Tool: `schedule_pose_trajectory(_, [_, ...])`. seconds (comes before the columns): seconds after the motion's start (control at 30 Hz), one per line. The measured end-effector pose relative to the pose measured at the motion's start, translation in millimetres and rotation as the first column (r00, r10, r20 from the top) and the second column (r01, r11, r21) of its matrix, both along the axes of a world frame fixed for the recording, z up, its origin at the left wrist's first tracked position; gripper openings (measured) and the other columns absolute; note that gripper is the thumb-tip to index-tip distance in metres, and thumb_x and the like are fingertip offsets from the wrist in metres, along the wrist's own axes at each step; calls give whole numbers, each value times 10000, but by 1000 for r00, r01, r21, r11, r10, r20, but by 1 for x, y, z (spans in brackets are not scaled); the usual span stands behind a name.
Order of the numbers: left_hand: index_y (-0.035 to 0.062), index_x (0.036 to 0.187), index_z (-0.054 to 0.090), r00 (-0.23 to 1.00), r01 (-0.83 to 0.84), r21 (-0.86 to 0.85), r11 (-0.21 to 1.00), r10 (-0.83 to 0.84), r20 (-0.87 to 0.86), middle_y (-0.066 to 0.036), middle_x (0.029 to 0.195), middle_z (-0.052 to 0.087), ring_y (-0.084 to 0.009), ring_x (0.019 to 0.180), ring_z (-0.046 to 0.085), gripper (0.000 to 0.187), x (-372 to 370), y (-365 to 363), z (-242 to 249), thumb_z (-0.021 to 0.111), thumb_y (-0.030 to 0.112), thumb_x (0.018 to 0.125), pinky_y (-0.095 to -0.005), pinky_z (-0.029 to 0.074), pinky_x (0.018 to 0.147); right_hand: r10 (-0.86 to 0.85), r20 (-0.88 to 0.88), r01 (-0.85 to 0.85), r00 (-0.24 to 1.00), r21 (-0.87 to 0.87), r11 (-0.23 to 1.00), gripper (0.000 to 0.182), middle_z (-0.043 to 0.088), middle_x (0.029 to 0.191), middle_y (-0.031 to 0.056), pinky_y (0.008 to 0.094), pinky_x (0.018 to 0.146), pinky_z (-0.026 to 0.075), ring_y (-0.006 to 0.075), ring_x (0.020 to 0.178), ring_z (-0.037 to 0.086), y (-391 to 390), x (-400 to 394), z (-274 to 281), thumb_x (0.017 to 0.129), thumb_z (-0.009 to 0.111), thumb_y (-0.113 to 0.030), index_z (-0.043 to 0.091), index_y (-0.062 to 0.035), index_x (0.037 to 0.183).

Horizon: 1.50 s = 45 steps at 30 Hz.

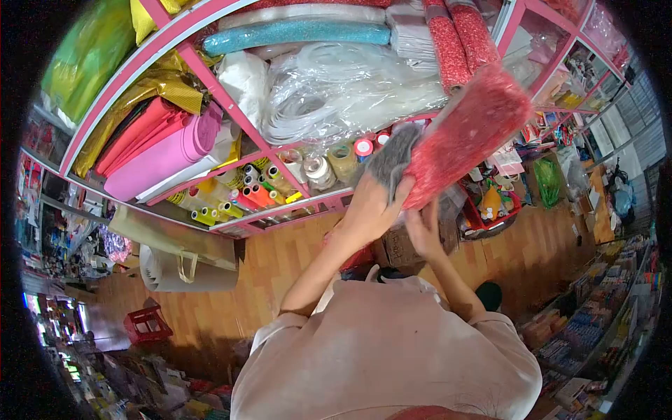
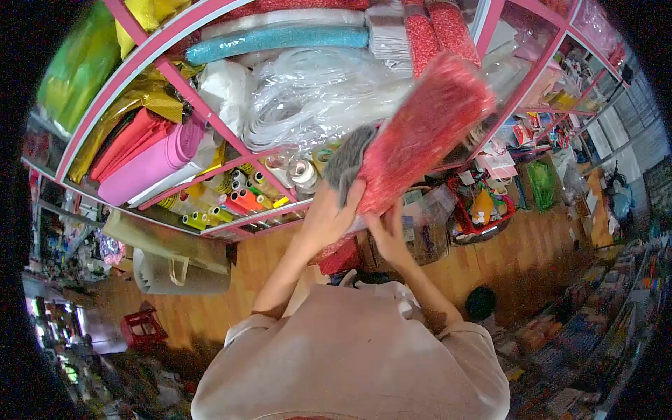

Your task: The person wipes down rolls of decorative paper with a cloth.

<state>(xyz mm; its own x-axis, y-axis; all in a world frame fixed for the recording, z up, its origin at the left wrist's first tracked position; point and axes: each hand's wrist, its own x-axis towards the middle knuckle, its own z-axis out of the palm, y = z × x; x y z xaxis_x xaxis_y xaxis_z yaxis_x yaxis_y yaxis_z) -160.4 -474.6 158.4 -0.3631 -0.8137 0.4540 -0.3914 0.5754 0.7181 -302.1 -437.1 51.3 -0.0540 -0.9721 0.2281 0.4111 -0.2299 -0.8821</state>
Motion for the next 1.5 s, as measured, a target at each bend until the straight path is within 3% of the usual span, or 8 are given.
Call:
schedule_pose_trajectory(0.1, [-10, 1185, 498, 991, 6, 112, 994, 8, -131, -236, 1191, 510, -418, 1108, 450, 427, -8, -8, 6, 425, 335, 945, -461, 328, 969, -90, -422, 34, 902, -138, 990, 731, 233, 1451, 113, 344, 1076, 226, 198, 1313, 263, 5, 9, 9, 910, 512, -56, 32, -63, 1462])
schedule_pose_trajectory(0.33, [7, 1238, 469, 992, -48, -115, 992, 60, 107, -231, 1281, 446, -413, 1183, 381, 433, 3, 11, -48, 486, 282, 905, -490, 267, 1013, -246, 312, 253, 918, 19, 967, 691, 271, 1428, 95, 352, 1069, 243, 210, 1273, 330, -15, -25, 30, 916, 504, -46, 71, -59, 1455])
schedule_pose_trajectory(0.57, [11, 1222, 478, 978, -123, -27, 992, 117, -172, -225, 1260, 462, -442, 1146, 391, 408, -17, 7, -34, 452, 278, 914, -501, 268, 998, -261, -340, 255, 904, -64, 965, 741, 263, 1432, 116, 366, 1079, 211, 228, 1305, 288, -2, 9, -1, 895, 559, -120, 73, -39, 1448])
schedule_pose_trajectory(0.83, [-14, 1036, 596, 972, -235, 258, 937, 229, 55, -259, 1085, 565, -438, 995, 512, 412, 14, 2, -37, 402, 339, 949, -500, 382, 866, -234, 490, 197, 840, 127, 972, 493, 354, 1385, 38, 413, 990, 384, 234, 1243, 399, -23, -52, 19, 972, 454, -242, 233, -201, 1411])
schedule_pose_trajectory(1.03, [-37, 1023, 588, 979, -197, 282, 939, 204, 4, -280, 1064, 563, -443, 996, 507, 433, 12, 12, -37, 343, 315, 968, -491, 385, 855, -243, 462, 177, 853, 182, 967, 511, 342, 1399, 54, 429, 1019, 358, 253, 1242, 400, -20, -56, 29, 963, 463, -266, 228, -202, 1413])
schedule_pose_trajectory(1.17, [-48, 1089, 539, 970, -121, 235, 965, 164, -177, -285, 1074, 558, -448, 1025, 489, 452, -15, 4, -24, 316, 330, 980, -441, 370, 910, -524, -752, 165, 399, -503, 848, 630, 322, 1415, 70, 355, 1031, 299, 206, 1263, 355, 3, -28, -37, 926, 546, -172, 181, -129, 1437])
schedule_pose_trajectory(1.23, [-53, 1090, 534, 913, -35, 338, 941, 167, -373, -257, 1066, 571, -416, 1012, 506, 521, -12, -2, -8, 291, 397, 989, -395, 364, 932, 94, 37, -97, 995, 94, 991, 651, 321, 1412, 71, 333, 1016, 307, 193, 1249, 370, 11, -6, -39, 910, 562, -134, 180, -96, 1435])
schedule_pose_trajectory(1.5, [-28, 1273, 426, 989, 102, 530, 842, -28, -145, -214, 1280, 471, -321, 1216, 411, 572, 22, 8, -68, 244, 437, 994, -348, 278, 1042, -233, 371, 240, 899, 28, 970, 484, 425, 1349, 98, 460, 990, 386, 298, 1213, 441, -12, -66, 23, 931, 462, -351, 388, -103, 1341])
